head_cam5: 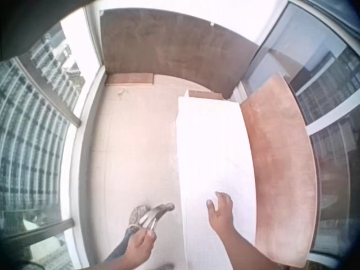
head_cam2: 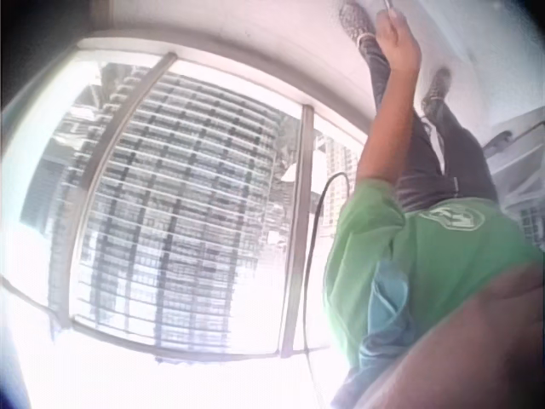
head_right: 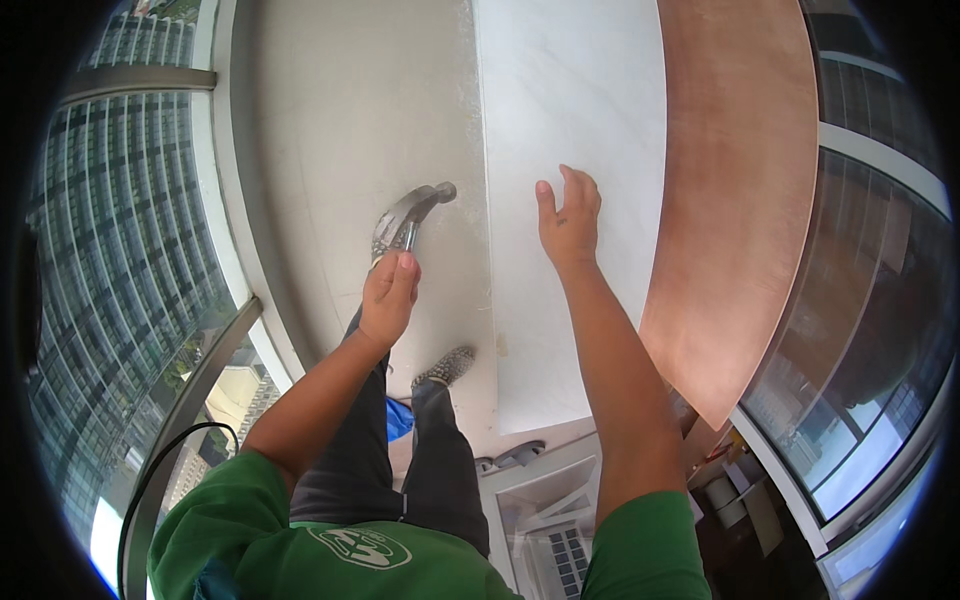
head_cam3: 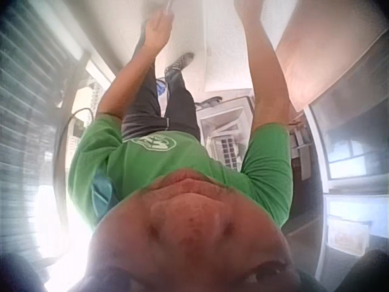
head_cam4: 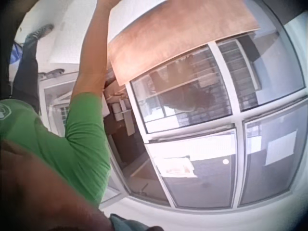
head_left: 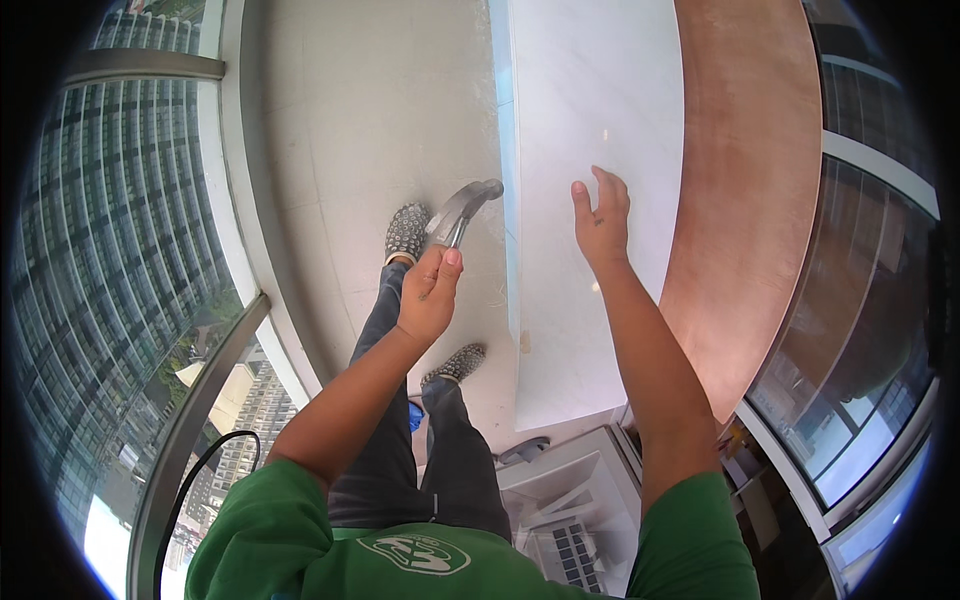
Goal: The person picks up a white board, hammers its side, and uses a ruler and a file to measure and smooth the piece.
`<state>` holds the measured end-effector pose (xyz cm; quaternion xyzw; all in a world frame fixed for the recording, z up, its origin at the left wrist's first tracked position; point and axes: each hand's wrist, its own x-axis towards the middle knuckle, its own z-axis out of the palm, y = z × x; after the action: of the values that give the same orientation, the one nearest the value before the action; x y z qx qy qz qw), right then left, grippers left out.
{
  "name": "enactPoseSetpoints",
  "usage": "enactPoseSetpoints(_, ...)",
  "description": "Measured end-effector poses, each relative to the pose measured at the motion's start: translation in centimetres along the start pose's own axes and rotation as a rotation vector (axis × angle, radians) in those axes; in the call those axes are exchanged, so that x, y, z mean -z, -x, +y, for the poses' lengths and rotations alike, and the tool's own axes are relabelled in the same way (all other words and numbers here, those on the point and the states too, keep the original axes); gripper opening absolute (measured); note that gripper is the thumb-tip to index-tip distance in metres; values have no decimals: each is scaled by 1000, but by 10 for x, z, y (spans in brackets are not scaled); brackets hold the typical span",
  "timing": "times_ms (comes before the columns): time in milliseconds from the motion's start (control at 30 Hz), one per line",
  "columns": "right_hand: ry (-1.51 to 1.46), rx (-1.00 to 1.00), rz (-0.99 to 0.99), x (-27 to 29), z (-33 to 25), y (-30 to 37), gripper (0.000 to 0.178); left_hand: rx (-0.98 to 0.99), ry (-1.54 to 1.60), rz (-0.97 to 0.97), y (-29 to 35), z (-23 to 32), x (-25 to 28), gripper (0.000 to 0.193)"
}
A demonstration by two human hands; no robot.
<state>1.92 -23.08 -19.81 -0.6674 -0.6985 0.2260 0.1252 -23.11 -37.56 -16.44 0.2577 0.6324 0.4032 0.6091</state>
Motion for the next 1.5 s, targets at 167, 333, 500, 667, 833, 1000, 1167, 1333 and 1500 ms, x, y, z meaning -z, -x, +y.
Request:
enactPoseSetpoints(167, 370, -1, 85, -29, 1, -151, 62, -2, -96, -51, -67, 22, 2, 44)
enactPoseSetpoints(333, 471, -79, 154, -62, 13, -164, 66, -14, 1, -109, -112, 66, 5, 45)
enactPoseSetpoints(500, 483, -104, 144, -61, 6, -162, 66, 164, 68, -215, -127, 98, 10, 47)
enactPoseSetpoints(667, 489, -105, 140, -58, 2, -160, 65, 252, 116, -274, -126, 106, 1, 45)
enactPoseSetpoints(833, 467, -112, 128, -56, 2, -161, 65, 212, 139, -248, -123, 112, -10, 44)
enactPoseSetpoints(1000, 444, -107, 135, -57, 4, -161, 66, 45, 99, -240, -119, 100, -18, 46)
enactPoseSetpoints(1167, 448, -117, 113, -55, 2, -162, 66, 28, 86, -223, -115, 105, -29, 46)
enactPoseSetpoints(1333, 449, -126, 95, -53, -1, -160, 65, -3, -4, -47, -120, 102, -41, 35)
enactPoseSetpoints(1500, 449, -134, 77, -52, -3, -160, 65, 109, 114, 100, -156, 113, -41, 28)
